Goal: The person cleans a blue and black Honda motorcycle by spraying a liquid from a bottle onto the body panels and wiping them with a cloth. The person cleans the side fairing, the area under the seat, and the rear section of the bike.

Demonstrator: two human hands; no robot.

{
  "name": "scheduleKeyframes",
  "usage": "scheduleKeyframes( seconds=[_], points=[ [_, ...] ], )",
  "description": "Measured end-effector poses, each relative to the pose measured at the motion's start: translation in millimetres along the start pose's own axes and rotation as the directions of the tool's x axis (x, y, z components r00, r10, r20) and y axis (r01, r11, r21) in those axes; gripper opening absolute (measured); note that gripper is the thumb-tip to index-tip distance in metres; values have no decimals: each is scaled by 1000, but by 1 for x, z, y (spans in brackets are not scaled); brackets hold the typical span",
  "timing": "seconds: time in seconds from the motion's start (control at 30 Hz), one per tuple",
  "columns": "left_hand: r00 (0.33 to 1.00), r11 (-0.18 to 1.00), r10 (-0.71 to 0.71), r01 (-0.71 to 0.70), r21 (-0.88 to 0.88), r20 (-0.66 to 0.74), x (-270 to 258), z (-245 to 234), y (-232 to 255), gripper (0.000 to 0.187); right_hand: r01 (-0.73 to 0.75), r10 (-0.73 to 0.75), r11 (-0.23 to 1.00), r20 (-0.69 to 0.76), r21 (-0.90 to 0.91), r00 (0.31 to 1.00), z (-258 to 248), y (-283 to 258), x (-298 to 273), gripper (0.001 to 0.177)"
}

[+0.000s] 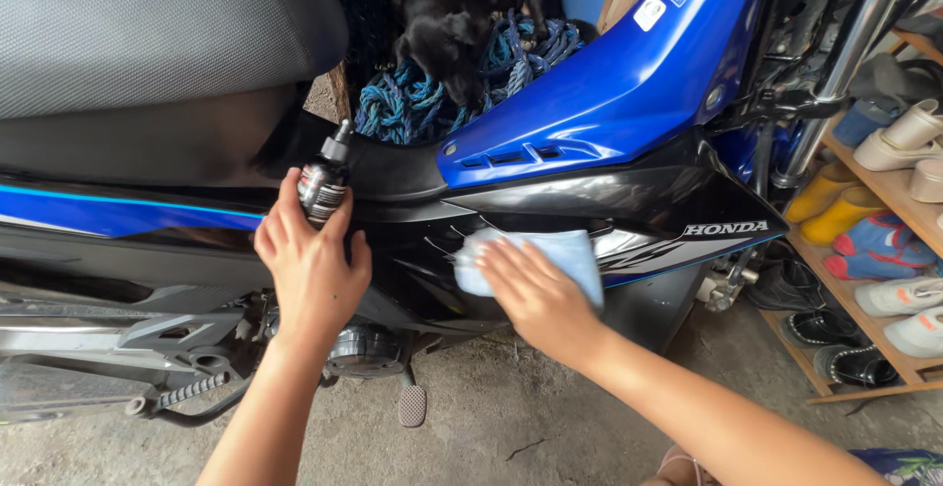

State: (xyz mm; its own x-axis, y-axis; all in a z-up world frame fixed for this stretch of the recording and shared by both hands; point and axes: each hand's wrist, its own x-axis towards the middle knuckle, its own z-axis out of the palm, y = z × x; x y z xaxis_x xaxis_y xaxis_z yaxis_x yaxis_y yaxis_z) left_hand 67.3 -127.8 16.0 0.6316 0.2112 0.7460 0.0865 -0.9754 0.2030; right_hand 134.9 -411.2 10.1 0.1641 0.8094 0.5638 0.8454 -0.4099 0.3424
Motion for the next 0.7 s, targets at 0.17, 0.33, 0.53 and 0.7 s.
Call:
scheduleKeyframes(
  seconds=[0.17,0.33,0.53,0.7],
  points=[
    [1000,999,-6,6,-52,6,2,3,6,56,-71,69,996,45,52,997,-9,-1,4,49],
    [1000,997,7,-5,-83,26,4,12,11,57,-70,69,996,12,50,998,12,-12,23,47],
    [999,992,6,-2,-124,38,4,20,18,57,-455,482,875,-226,164,846,36,-4,-19,41],
    [997,999,46,-44,-25,67,0,20,21,57,-656,806,499,-581,566,112,62,0,-33,61]
  ],
)
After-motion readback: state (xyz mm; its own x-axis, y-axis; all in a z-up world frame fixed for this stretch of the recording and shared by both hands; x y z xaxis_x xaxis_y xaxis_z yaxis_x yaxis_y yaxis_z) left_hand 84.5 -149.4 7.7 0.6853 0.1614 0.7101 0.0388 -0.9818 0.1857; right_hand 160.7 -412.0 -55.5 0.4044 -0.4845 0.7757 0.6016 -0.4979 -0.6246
